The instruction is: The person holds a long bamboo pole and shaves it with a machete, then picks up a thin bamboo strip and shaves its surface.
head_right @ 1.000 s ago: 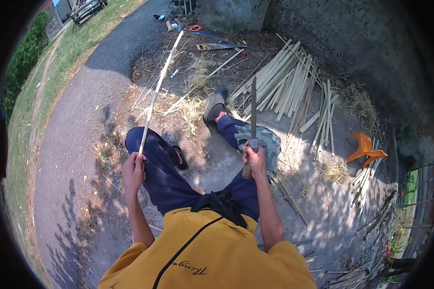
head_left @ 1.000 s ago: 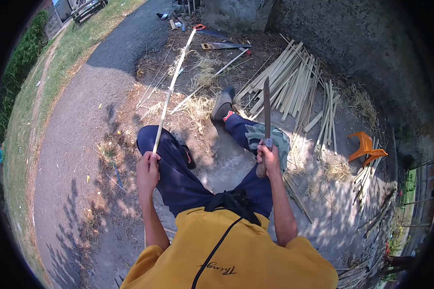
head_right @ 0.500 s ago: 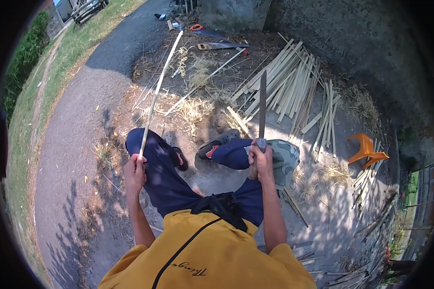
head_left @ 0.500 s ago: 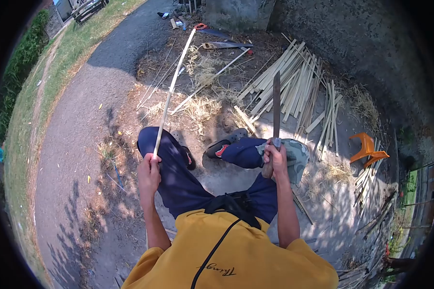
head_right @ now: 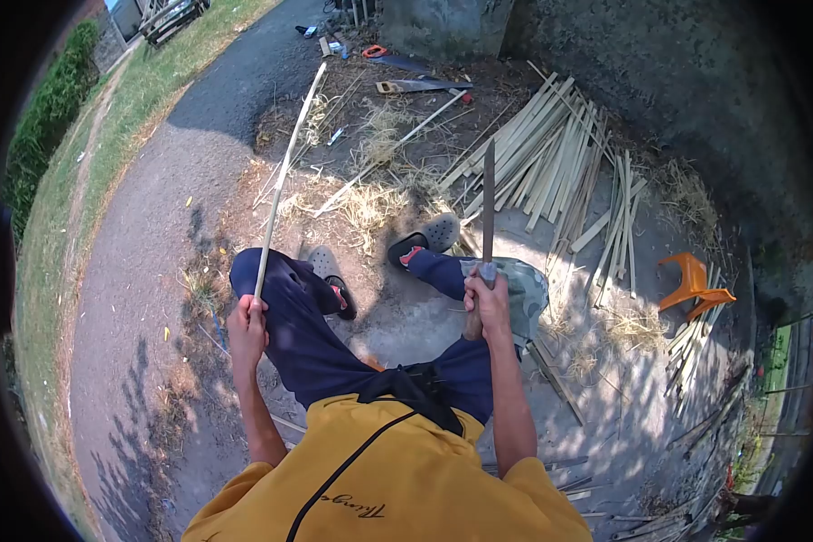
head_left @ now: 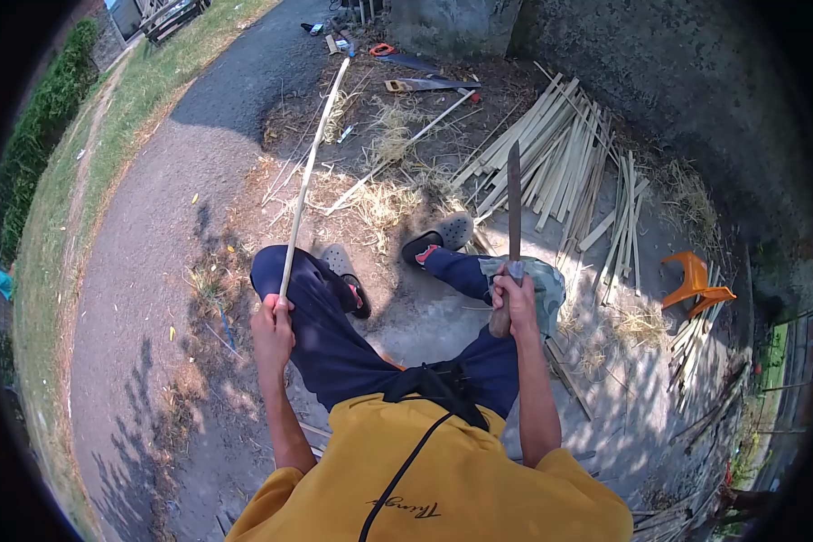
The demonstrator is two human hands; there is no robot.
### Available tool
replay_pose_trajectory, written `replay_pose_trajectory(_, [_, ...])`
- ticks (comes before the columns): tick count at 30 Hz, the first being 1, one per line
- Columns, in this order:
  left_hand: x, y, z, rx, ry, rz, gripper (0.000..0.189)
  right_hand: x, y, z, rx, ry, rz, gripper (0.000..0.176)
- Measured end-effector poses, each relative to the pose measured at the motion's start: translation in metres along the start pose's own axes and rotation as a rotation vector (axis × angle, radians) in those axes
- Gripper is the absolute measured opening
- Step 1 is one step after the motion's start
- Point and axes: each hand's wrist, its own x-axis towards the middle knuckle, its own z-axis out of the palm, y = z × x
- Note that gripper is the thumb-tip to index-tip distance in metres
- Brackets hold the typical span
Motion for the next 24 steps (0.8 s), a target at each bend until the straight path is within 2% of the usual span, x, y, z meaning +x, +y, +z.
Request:
replay_pose_trajectory(6, [0.0, 0.005, -0.003, -0.02, -0.046, -0.076, 0.028, 0.001, 0.005, -0.004, 0.043, 0.003, 0.021, 0.016])
replay_pose_trajectory(15, [0.002, 0.013, 0.005, -0.039, -0.081, -0.055, 0.028, -0.006, -0.002, -0.006, 0.049, 0.021, 0.028, 0.018])
replay_pose_trajectory(17, [0.001, 0.015, 0.006, -0.016, -0.063, -0.001, 0.028, -0.009, -0.004, -0.005, 0.035, 0.031, 0.035, 0.018])
replay_pose_trajectory(24, [0.003, 0.01, 0.009, -0.046, -0.072, 0.002, 0.027, -0.01, -0.006, 0.0, 0.101, -0.024, -0.01, 0.016])
